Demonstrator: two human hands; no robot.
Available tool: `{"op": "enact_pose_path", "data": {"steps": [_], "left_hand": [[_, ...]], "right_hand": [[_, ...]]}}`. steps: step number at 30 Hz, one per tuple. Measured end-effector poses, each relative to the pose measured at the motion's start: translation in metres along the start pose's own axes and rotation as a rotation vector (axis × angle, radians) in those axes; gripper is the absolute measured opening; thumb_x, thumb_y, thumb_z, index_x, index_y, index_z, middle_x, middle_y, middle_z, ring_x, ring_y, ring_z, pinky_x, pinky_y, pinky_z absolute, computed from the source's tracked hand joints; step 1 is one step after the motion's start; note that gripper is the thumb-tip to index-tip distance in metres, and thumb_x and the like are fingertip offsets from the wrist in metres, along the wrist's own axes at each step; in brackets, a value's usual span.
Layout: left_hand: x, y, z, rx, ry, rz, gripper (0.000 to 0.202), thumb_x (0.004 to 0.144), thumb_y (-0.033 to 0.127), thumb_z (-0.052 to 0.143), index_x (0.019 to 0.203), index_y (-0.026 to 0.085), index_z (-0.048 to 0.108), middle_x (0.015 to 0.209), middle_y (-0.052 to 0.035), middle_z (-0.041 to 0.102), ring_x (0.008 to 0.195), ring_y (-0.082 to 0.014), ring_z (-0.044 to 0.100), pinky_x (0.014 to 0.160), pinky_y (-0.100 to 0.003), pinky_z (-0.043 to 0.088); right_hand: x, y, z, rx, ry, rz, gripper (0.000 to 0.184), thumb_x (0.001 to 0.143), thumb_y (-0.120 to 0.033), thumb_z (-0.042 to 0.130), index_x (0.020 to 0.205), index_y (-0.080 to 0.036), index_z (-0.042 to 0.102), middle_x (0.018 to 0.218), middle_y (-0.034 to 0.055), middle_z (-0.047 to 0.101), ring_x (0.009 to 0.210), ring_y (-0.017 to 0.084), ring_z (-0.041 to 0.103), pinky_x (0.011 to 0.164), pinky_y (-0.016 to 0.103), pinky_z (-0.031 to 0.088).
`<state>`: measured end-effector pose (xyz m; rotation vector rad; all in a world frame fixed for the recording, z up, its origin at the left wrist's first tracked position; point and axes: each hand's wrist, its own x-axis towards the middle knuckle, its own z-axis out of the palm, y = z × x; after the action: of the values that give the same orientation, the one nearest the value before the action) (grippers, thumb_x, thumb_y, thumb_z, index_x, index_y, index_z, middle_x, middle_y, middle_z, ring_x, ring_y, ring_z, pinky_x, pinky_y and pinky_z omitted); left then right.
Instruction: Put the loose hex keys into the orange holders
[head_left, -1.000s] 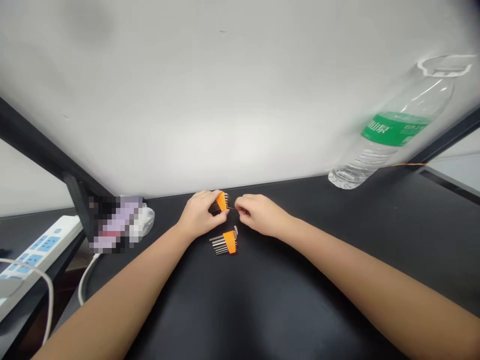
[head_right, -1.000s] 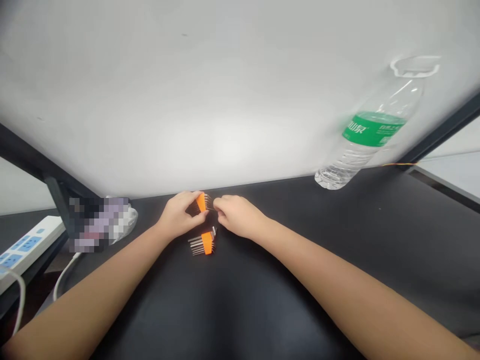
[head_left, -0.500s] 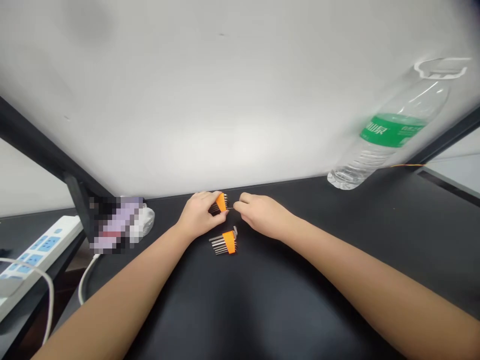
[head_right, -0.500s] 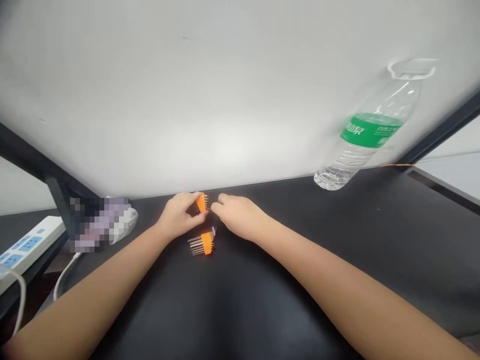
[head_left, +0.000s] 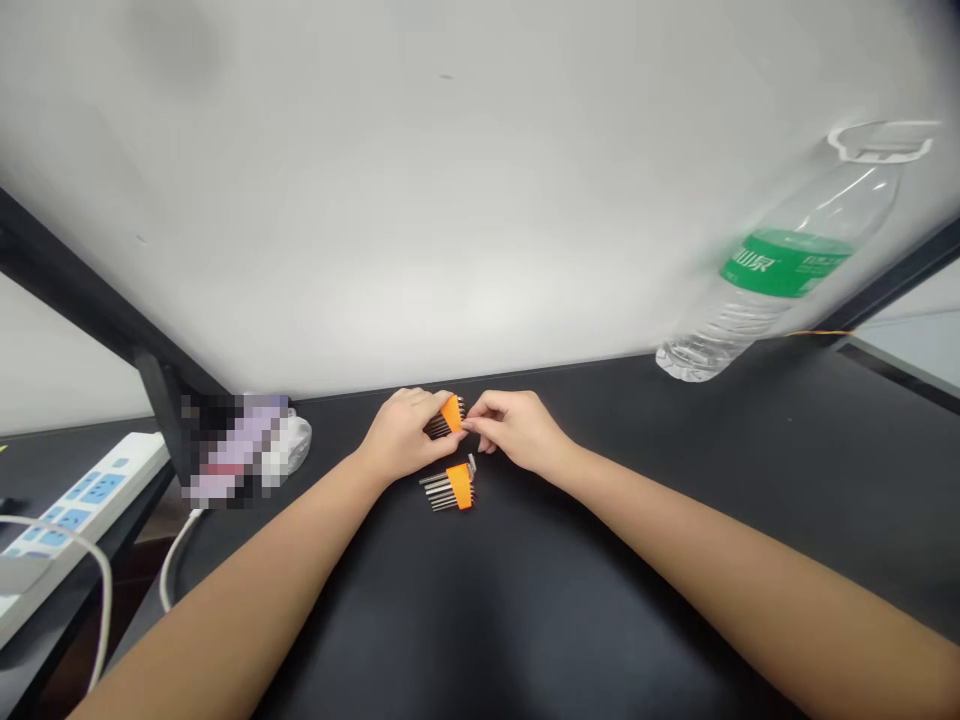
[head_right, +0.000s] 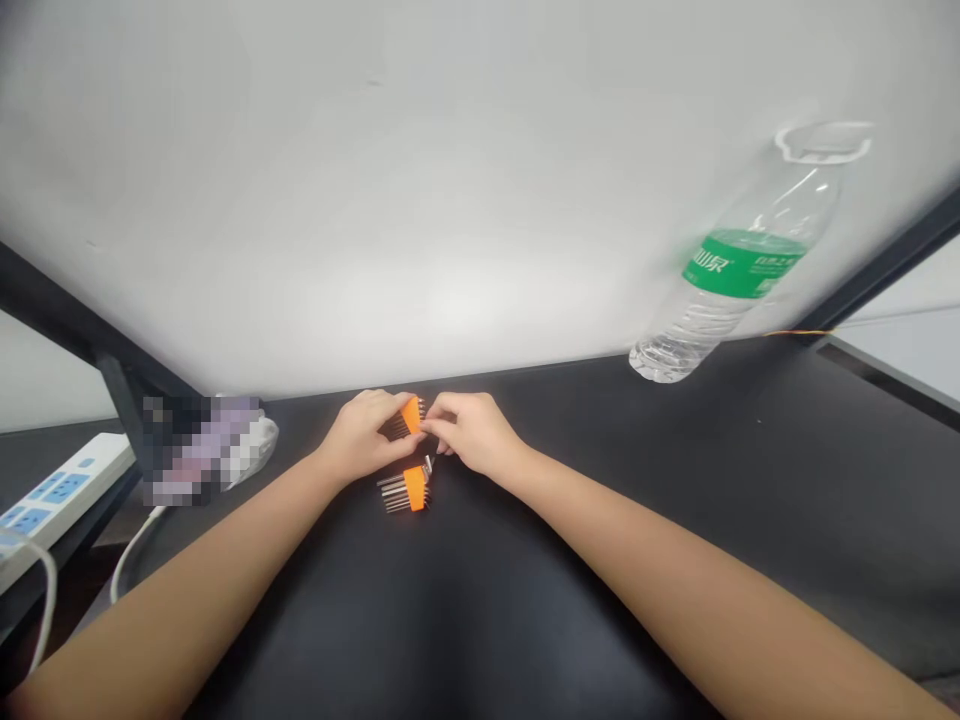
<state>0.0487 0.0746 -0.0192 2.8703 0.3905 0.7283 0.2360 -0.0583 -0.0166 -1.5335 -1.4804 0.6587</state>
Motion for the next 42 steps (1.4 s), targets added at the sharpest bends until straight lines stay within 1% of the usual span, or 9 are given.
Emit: {"op": "enact_pose_path", "data": {"steps": [2,4,11,14,17,24,31,37,42], "left_hand": [[-0.001,-0.001,0.001,0.001,0.022,-0.003,0.036,0.091,0.046,0.067,0.118,0.023,0.063,0.091,-0.0023,0.071,0.085,-0.0203,0.065,0.087,-0.036,0.048],[-0.001,-0.002,0.002,0.004,0.030,-0.002,0.036,0.091,0.046,0.067,0.118,0.023,0.063,0.091,-0.0024,0.071,0.085,-0.0203,0.065,0.087,-0.036,0.048],[0.000,0.000,-0.001,0.015,-0.001,-0.017,0.033,0.091,0.046,0.065,0.113,0.022,0.062,0.089,-0.0022,0.070,0.085,-0.0204,0.063,0.087,-0.036,0.047],[0.000,0.003,-0.004,0.026,-0.059,-0.030,0.027,0.091,0.045,0.064,0.105,0.022,0.064,0.086,-0.0029,0.067,0.083,-0.0207,0.061,0.085,-0.037,0.046],[0.001,0.006,-0.008,0.032,-0.140,-0.047,0.024,0.089,0.044,0.066,0.099,0.022,0.065,0.086,-0.0039,0.065,0.084,-0.0217,0.060,0.083,-0.037,0.046],[0.001,0.005,-0.008,0.019,-0.204,-0.089,0.043,0.083,0.045,0.073,0.120,0.025,0.066,0.107,-0.0066,0.065,0.100,-0.0257,0.058,0.093,-0.040,0.046],[0.001,0.002,-0.009,-0.008,-0.212,-0.099,0.047,0.086,0.053,0.071,0.124,0.025,0.068,0.107,-0.0077,0.066,0.101,-0.0258,0.057,0.093,-0.041,0.046],[0.000,-0.003,-0.011,-0.069,-0.258,-0.114,0.037,0.093,0.057,0.063,0.112,0.029,0.077,0.095,-0.0055,0.065,0.093,-0.0224,0.058,0.088,-0.038,0.046],[-0.002,-0.008,-0.008,-0.114,-0.237,-0.183,0.038,0.091,0.055,0.067,0.118,0.031,0.076,0.105,-0.0061,0.066,0.101,-0.0232,0.060,0.090,-0.038,0.047]], "right_hand": [[-0.001,0.001,0.003,0.089,0.015,0.121,0.019,0.092,-0.036,0.069,0.082,-0.020,0.067,0.062,-0.0017,0.066,0.056,0.015,0.065,0.055,0.025,0.050],[-0.002,0.001,0.006,0.102,0.009,0.133,0.020,0.092,-0.037,0.069,0.081,-0.020,0.068,0.061,-0.0018,0.065,0.055,0.015,0.064,0.054,0.025,0.049],[-0.005,0.002,0.009,-0.283,0.034,-0.271,0.023,0.101,-0.021,0.054,0.090,-0.019,0.074,0.083,0.0034,0.070,0.072,0.014,0.063,0.073,0.028,0.048],[-0.007,0.003,0.009,-0.388,0.003,-0.337,0.024,0.102,-0.018,0.052,0.091,-0.019,0.074,0.087,0.0055,0.071,0.079,0.017,0.063,0.077,0.029,0.046],[-0.006,0.007,0.008,-0.372,0.005,-0.308,0.021,0.099,-0.018,0.055,0.088,-0.019,0.074,0.087,0.0049,0.072,0.078,0.016,0.062,0.076,0.029,0.045],[0.006,0.018,0.000,-0.105,0.072,-0.017,0.021,0.095,-0.033,0.060,0.084,-0.019,0.074,0.078,-0.0004,0.072,0.069,0.014,0.059,0.067,0.027,0.043],[0.007,0.020,-0.002,-0.075,-0.010,-0.003,0.019,0.091,-0.033,0.063,0.086,-0.020,0.076,0.079,-0.0013,0.072,0.070,0.014,0.058,0.067,0.026,0.043],[0.006,0.022,-0.003,-0.053,-0.043,0.007,0.020,0.091,-0.034,0.062,0.088,-0.020,0.076,0.080,-0.0004,0.072,0.072,0.014,0.059,0.067,0.026,0.043],[0.007,0.023,-0.003,-0.056,-0.059,-0.002,0.019,0.091,-0.032,0.061,0.090,-0.021,0.077,0.082,-0.0005,0.073,0.073,0.014,0.061,0.068,0.026,0.044]]}}
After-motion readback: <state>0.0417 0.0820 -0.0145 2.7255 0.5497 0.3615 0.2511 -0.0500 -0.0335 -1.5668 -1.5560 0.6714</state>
